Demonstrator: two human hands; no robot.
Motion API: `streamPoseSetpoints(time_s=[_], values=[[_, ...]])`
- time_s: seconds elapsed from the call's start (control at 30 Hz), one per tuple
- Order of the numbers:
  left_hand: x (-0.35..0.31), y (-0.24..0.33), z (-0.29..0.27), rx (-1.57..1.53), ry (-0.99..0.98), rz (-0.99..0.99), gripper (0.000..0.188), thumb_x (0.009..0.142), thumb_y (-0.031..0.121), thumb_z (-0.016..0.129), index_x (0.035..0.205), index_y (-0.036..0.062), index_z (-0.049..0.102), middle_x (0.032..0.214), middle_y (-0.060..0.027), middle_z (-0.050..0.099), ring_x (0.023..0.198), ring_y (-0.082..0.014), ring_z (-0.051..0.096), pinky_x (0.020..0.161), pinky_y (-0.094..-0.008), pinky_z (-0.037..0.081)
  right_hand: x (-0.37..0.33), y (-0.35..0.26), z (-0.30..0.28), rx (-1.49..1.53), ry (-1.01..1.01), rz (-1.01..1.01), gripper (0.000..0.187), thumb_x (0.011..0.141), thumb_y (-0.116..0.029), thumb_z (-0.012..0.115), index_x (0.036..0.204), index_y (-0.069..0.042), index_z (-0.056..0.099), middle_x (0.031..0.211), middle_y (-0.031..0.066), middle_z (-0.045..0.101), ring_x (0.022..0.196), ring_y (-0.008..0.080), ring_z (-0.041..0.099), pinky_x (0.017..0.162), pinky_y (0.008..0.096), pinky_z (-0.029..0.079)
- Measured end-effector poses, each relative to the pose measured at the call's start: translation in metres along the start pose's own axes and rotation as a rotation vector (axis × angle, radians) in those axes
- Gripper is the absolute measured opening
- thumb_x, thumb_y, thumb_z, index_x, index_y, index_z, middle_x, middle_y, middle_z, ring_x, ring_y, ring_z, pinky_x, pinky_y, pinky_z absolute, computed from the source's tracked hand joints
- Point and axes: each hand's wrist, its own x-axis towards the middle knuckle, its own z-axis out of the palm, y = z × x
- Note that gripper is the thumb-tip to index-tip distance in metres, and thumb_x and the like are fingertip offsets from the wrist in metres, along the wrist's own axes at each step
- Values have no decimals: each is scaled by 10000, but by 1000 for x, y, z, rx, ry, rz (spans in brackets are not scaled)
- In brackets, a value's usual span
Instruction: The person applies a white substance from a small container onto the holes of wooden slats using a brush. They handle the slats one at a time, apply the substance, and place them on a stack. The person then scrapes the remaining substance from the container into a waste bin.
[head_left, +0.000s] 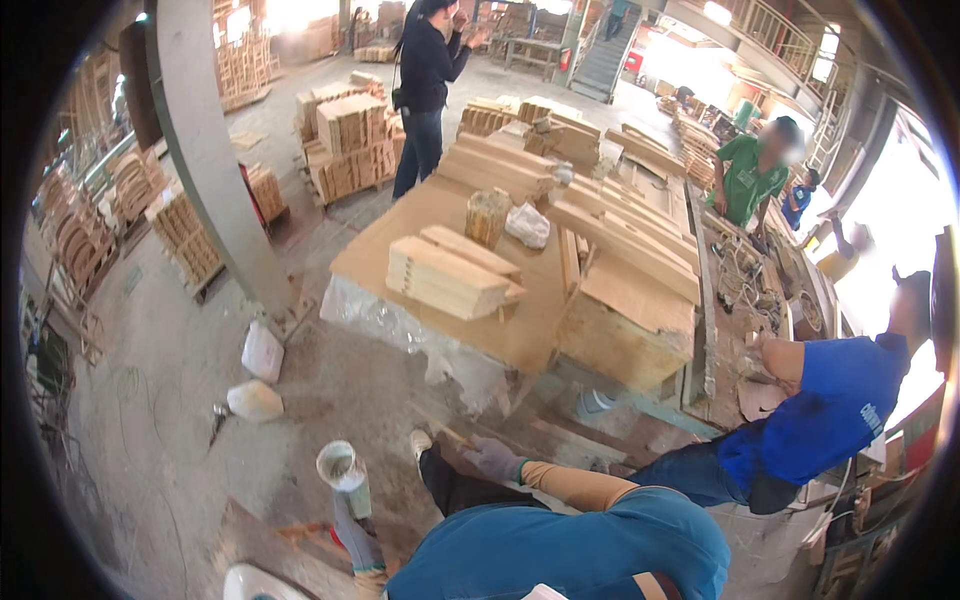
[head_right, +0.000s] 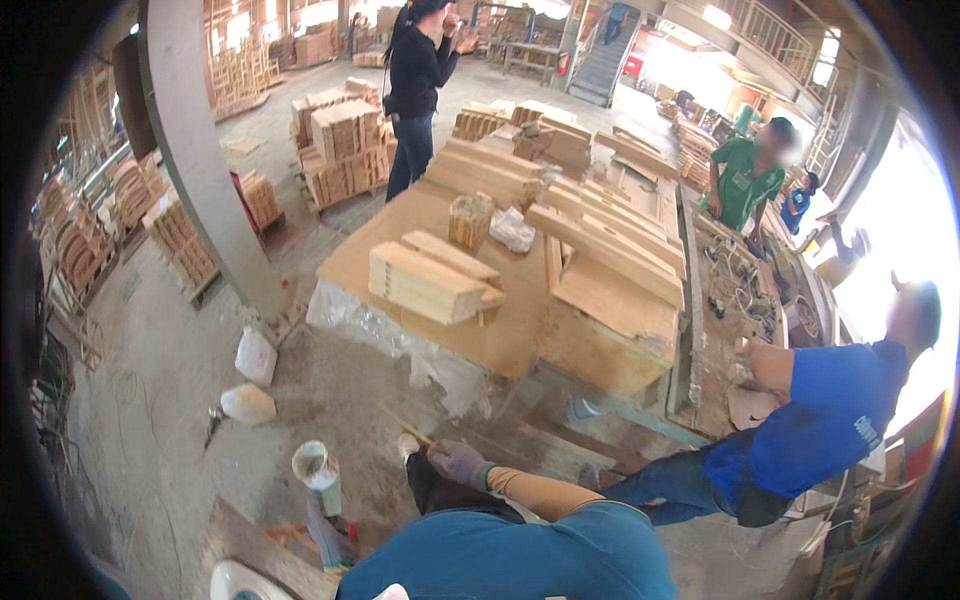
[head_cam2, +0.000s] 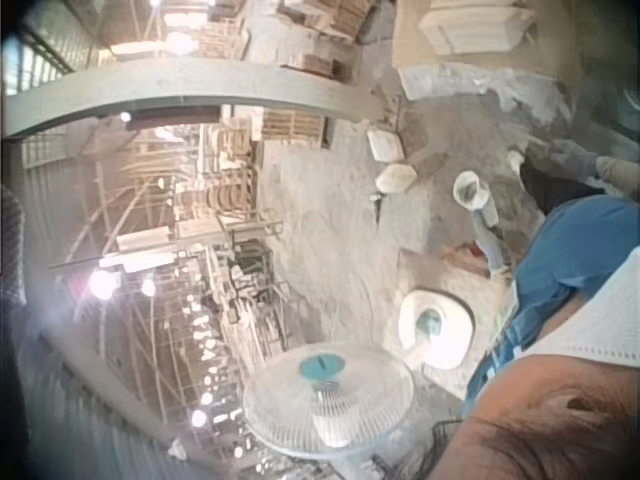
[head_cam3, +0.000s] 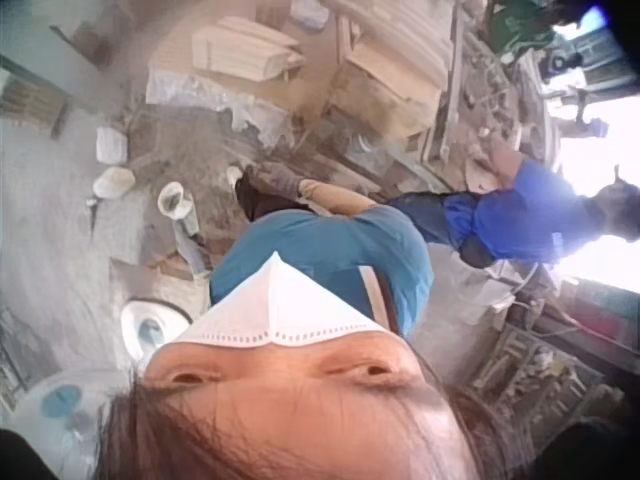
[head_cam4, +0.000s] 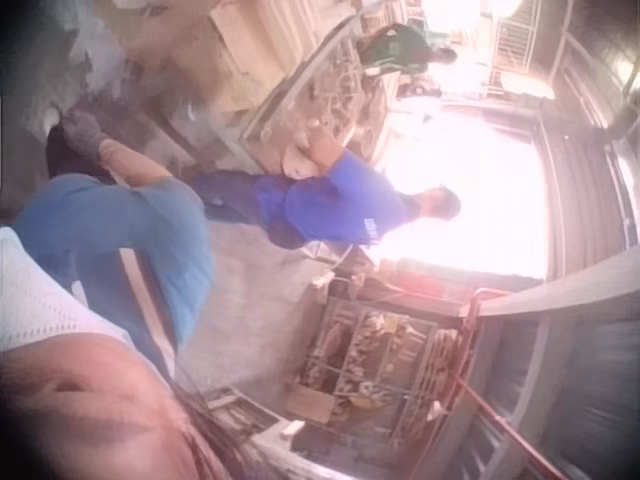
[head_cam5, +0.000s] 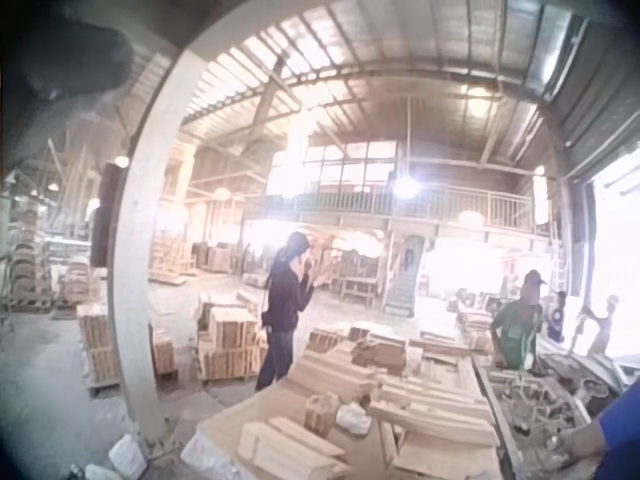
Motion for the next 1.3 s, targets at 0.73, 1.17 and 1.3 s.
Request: streamPoseSetpoints(time_s=[0.73,1.17,1.3], values=[[324,98,154,-257,-46,-283,288,926,365,550,817,98,548,590,5,426,505,-140,429,447,-280,359,399,-135,9,209,-258,-202,233,918,-250,560,1076,-90,619,833,48,617,762,165,573,698,309,452],[490,143,273,265,-623,-364,277,937,218,488,1027,-24,588,835,-143,627,695,-246,639,598,-372,556,460,-164,-44,594,287,202,231,912,-232,574,1063,-66,627,770,-12,576,659,80,511,569,236,419],[548,163,311,354,-756,-445,260,936,205,502,1040,-25,562,850,-162,622,695,-260,642,636,-405,573,486,-167,-44,632,436,255,220,919,-235,564,1060,-79,630,741,-39,547,632,56,490,546,224,405]])
